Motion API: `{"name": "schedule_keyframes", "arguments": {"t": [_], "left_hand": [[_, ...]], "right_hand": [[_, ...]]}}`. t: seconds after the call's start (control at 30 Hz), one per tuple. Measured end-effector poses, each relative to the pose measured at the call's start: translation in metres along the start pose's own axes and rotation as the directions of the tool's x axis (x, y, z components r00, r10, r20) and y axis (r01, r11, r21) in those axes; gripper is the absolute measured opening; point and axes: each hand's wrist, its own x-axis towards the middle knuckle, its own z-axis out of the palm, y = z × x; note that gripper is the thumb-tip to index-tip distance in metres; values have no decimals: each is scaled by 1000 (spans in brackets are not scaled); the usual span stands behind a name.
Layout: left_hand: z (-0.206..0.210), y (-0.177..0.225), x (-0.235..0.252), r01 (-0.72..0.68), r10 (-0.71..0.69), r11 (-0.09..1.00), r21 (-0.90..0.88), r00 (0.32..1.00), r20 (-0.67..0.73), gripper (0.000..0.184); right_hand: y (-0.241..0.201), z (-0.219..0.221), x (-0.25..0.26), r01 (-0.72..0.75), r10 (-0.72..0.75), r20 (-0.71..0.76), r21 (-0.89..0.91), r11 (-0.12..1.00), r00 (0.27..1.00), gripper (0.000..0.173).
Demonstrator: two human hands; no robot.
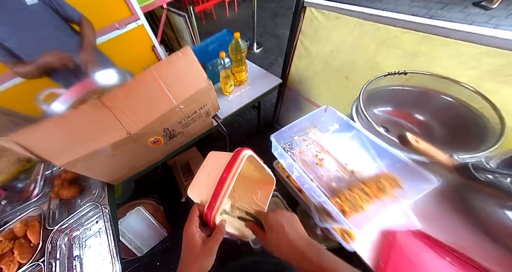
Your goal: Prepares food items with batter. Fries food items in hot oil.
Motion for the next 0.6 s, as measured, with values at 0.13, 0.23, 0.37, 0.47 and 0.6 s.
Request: {"name": "schedule_keyframes", "arguments": {"t": [0.13, 0.23, 0.37, 0.47, 0.6], "left_hand": [[-10, -6, 1, 27, -27, 1000, 15, 1000, 8, 34], [-14, -5, 0, 40, -41, 999, 28, 999, 28, 34], [-13, -6, 2, 76, -77, 997, 31, 996, 36, 34], [-12, -9, 2, 73, -76, 996, 57, 996, 48, 34], [-11, -12, 3, 44, -52, 994, 104, 996, 76, 35]], "right_hand": [[42, 23, 20, -66, 42, 57, 515, 855, 997, 63], [51, 23, 16, -178, 103, 151, 664, 727, 983, 60], [53, -4, -6, -199, 163, 118, 468, 861, 980, 71], [37, -31, -32, -149, 150, -3, 118, 982, 989, 74], [12, -39, -37, -90, 80, -62, -182, 979, 995, 70]]}}
